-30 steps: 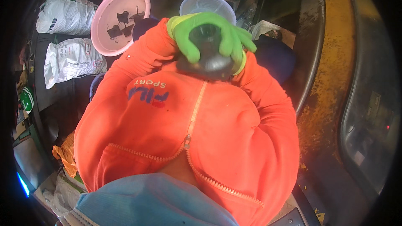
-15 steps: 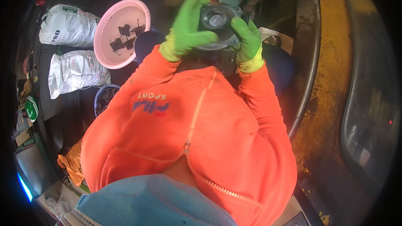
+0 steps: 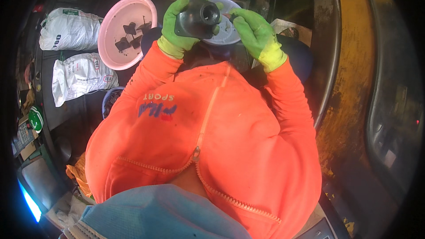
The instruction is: The person sits on the floor and repeatedly picks up dark metal parts from a blue basin, inspects them, and places them into a pink basin. The person also handles a larger metal component and places it on a nearby machine.
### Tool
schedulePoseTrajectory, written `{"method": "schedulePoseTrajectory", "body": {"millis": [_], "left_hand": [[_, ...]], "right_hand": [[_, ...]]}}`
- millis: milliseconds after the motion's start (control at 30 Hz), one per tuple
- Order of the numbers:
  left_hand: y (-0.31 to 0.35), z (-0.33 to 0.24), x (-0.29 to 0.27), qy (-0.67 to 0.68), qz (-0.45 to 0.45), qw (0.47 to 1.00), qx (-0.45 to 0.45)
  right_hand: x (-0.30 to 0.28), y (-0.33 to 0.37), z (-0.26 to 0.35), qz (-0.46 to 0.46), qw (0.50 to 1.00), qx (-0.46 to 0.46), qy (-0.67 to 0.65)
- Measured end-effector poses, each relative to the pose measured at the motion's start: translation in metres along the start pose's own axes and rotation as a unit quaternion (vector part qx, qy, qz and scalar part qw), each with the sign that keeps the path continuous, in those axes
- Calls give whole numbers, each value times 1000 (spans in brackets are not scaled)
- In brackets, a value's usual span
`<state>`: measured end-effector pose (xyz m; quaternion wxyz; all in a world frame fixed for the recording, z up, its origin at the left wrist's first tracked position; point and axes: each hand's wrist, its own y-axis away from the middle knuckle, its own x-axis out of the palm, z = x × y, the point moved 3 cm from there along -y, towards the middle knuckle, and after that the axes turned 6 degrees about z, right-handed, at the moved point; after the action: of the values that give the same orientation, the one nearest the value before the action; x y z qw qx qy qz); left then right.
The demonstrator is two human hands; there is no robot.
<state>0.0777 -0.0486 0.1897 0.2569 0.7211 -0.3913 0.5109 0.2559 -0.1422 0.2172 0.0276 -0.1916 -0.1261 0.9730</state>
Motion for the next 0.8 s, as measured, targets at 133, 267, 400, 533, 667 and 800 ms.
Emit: {"method": "schedulePoseTrajectory", "body": {"millis": [133,267,400,533,667,800], "left_hand": [[0,0,0,-38,-40,998,14],[1,1,7,-17,-51,999,2],[3,-6,15,-27,-18,999,9],[4,-10,25,-92,-3,993,71],[2,-15,38,-173,25,975,139],[-1,-17,44,-197,73,961,179]], "right_hand": [[0,-9,26,3,970,-136,204],[3,-13,39,45,961,-129,241],[7,-10,34,44,963,-139,225],[15,-7,23,18,982,-106,158],[27,-1,22,8,999,-18,46],[35,4,24,11,996,64,-63]]}}
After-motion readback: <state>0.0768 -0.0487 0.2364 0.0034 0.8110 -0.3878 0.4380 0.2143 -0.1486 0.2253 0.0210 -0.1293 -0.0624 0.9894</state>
